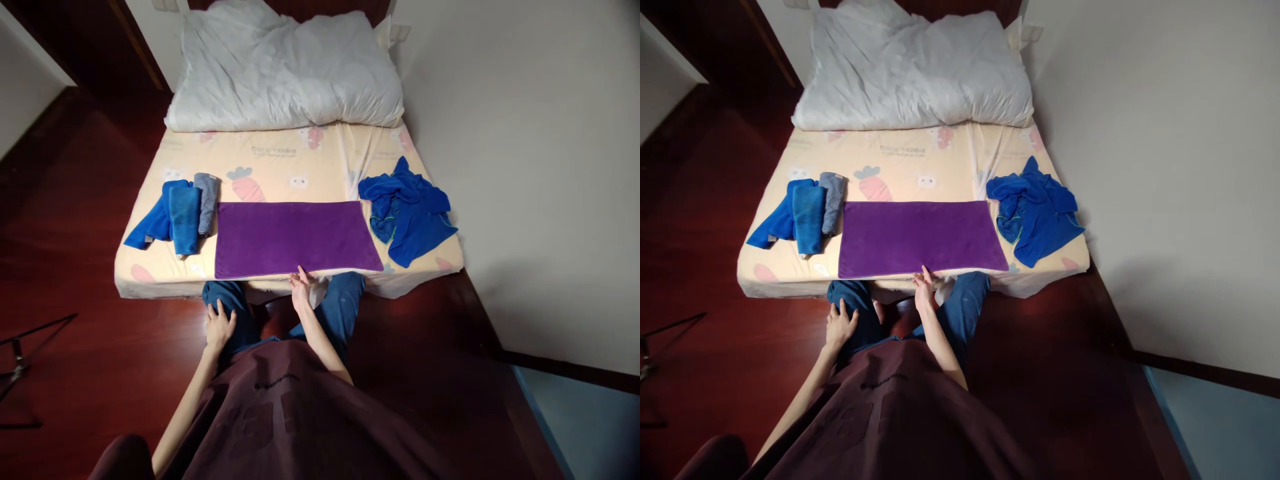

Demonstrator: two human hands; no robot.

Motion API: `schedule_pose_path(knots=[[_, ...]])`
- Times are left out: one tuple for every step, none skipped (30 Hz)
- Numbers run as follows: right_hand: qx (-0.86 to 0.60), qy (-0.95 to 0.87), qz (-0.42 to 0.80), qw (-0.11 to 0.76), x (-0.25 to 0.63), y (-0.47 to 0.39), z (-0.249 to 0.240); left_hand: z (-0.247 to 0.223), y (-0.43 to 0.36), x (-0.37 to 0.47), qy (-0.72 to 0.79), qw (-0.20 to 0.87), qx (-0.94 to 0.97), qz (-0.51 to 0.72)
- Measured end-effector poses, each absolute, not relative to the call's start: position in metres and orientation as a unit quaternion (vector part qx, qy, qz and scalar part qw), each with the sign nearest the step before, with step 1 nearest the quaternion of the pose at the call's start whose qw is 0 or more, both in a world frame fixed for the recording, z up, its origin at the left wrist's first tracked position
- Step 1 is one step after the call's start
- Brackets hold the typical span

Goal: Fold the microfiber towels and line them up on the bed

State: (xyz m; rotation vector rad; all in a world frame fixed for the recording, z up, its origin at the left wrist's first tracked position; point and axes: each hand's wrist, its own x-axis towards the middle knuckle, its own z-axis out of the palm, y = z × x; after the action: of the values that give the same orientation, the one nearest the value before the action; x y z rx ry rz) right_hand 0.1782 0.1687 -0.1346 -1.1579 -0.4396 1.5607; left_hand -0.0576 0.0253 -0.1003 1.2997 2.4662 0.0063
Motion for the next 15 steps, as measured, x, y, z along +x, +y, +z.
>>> schedule_pose_path(knots=[[-0.485,-0.18,0.661,0.543,0.178,0.169,-0.133,-0.098,0.031,-0.059,0.865,0.174,0.47,0.006],[-0.484,-0.178,0.663,0.543,0.178,0.169,-0.132,-0.094,0.04,-0.06,0.854,0.174,0.491,0.015],[-0.485,-0.178,0.662,0.543,0.178,0.169,-0.132,-0.089,0.052,-0.061,0.836,0.179,0.519,0.027],[-0.487,-0.179,0.661,0.542,0.179,0.169,-0.132,-0.083,0.067,-0.062,0.813,0.189,0.549,0.04],[-0.49,-0.181,0.659,0.541,0.179,0.169,-0.133,-0.077,0.087,-0.061,0.79,0.202,0.577,0.051],[-0.494,-0.182,0.658,0.538,0.18,0.169,-0.134,-0.069,0.111,-0.06,0.767,0.217,0.601,0.06],[-0.496,-0.183,0.658,0.536,0.18,0.169,-0.135,-0.06,0.139,-0.057,0.749,0.227,0.619,0.064],[-0.496,-0.185,0.659,0.534,0.181,0.169,-0.136,-0.052,0.17,-0.053,0.732,0.23,0.637,0.068],[-0.496,-0.188,0.66,0.533,0.182,0.169,-0.138,-0.044,0.205,-0.048,0.711,0.229,0.661,0.076],[-0.497,-0.19,0.66,0.53,0.183,0.169,-0.14,-0.036,0.241,-0.042,0.689,0.224,0.684,0.085],[-0.501,-0.191,0.66,0.526,0.184,0.169,-0.141,-0.03,0.278,-0.035,0.664,0.222,0.708,0.091],[-0.507,-0.19,0.66,0.522,0.184,0.17,-0.143,-0.024,0.316,-0.028,0.64,0.222,0.73,0.091],[-0.514,-0.186,0.659,0.517,0.185,0.17,-0.146,-0.021,0.351,-0.02,0.626,0.222,0.742,0.087],[-0.521,-0.181,0.657,0.514,0.184,0.171,-0.148,-0.019,0.385,-0.013,0.616,0.226,0.751,0.081],[-0.529,-0.176,0.655,0.511,0.184,0.172,-0.15,-0.019,0.415,-0.006,0.619,0.231,0.746,0.079]])
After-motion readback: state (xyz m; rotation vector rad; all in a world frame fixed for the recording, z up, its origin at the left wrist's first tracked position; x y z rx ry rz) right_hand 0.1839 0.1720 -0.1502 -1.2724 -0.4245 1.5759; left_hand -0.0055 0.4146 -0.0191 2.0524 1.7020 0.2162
